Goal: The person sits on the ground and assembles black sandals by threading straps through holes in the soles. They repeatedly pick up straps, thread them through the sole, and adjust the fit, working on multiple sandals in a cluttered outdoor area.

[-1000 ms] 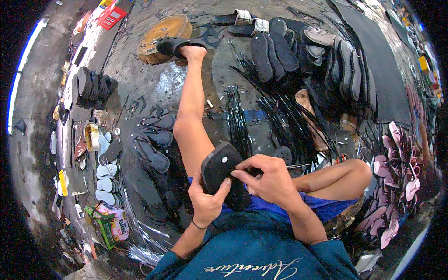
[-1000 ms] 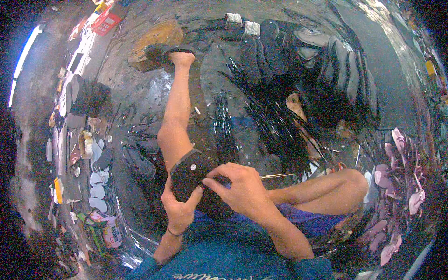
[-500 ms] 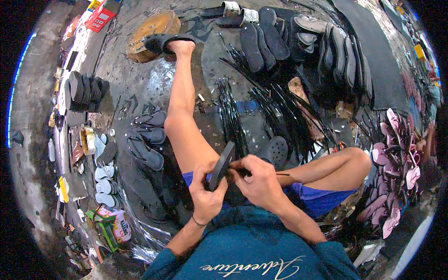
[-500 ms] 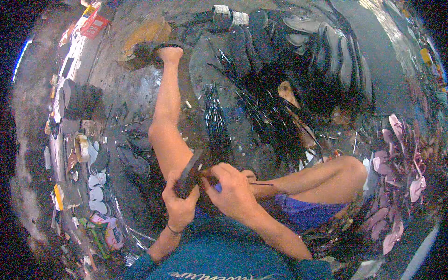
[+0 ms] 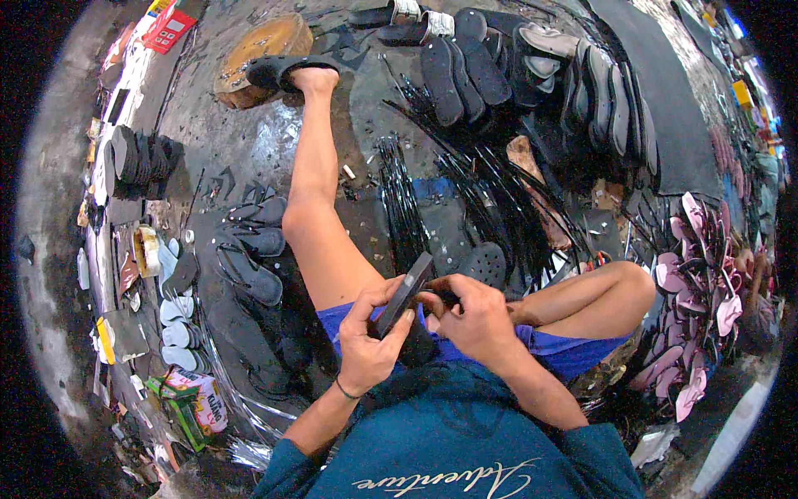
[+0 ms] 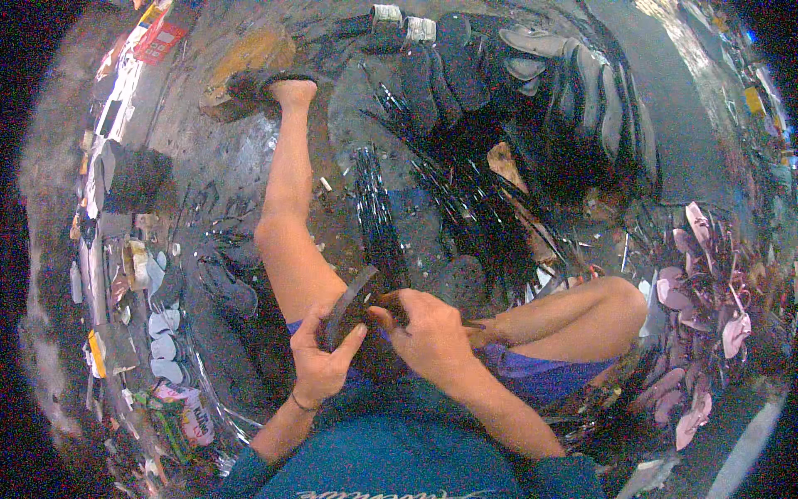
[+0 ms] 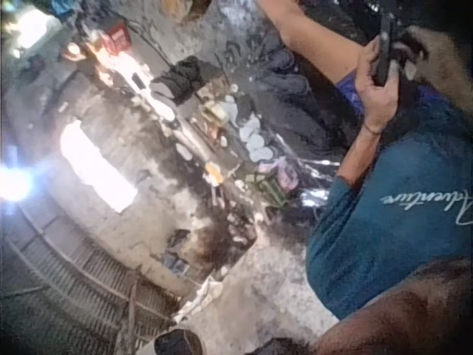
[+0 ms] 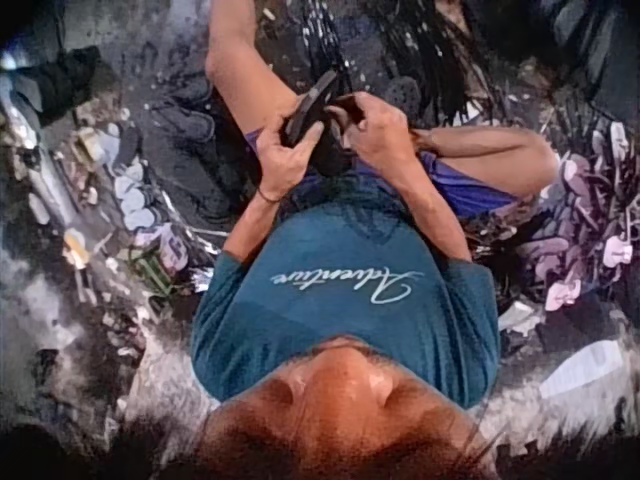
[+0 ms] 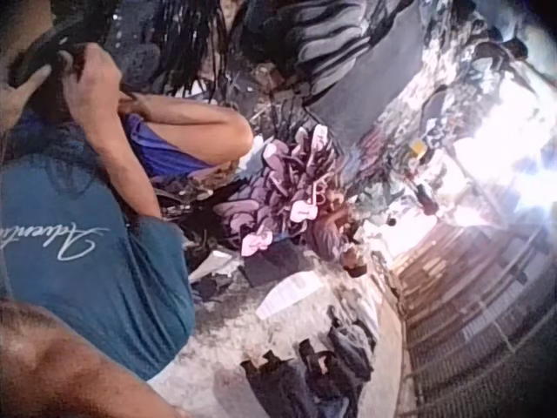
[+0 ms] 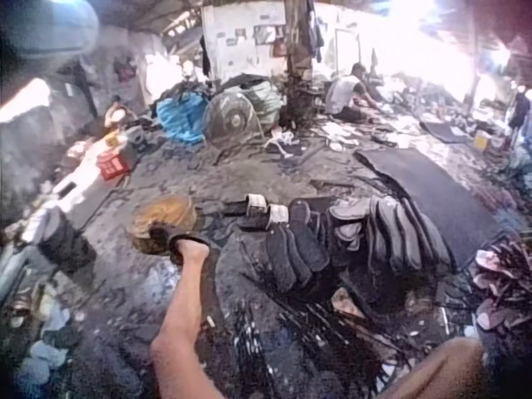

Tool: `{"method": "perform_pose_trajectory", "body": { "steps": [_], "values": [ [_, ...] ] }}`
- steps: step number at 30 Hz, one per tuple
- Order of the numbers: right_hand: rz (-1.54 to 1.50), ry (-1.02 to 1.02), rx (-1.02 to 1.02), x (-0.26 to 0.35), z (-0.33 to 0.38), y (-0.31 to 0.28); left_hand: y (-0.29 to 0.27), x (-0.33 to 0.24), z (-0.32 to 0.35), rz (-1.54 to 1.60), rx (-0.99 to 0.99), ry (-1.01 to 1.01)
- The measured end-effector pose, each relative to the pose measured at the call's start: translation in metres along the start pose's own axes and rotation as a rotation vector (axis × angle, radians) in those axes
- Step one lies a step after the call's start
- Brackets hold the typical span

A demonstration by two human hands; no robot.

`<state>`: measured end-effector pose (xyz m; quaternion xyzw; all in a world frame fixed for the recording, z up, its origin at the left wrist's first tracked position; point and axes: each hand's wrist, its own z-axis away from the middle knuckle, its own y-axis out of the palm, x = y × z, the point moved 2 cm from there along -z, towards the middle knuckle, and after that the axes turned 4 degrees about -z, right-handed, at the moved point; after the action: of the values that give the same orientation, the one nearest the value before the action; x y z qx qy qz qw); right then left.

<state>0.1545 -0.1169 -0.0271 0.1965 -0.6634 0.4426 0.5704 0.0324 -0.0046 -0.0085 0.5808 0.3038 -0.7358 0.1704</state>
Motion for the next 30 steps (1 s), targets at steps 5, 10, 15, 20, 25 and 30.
{"method": "perform_pose_trajectory", "body": {
  "steps": [5,10,15,20,25,30],
  "values": [
    [0.020,-0.050,0.178,0.004,-0.007,-0.018,0.005,-0.003,-0.002,-0.067,0.026,0.040],
    [0.027,-0.044,0.119,-0.006,-0.014,-0.029,0.013,-0.018,-0.013,-0.061,0.039,-0.043],
    [0.089,-0.005,0.146,-0.004,-0.011,-0.052,0.028,-0.027,-0.021,-0.041,0.051,-0.016],
    [-0.071,0.115,0.169,-0.019,-0.030,-0.067,0.049,-0.023,-0.046,-0.075,0.110,-0.256],
    [-0.110,0.168,0.375,-0.027,-0.041,-0.067,0.041,-0.038,-0.054,-0.148,0.111,-0.364],
    [-0.030,0.137,0.288,-0.021,-0.022,-0.070,0.048,-0.026,-0.035,-0.107,0.140,-0.186]
  ]
}}
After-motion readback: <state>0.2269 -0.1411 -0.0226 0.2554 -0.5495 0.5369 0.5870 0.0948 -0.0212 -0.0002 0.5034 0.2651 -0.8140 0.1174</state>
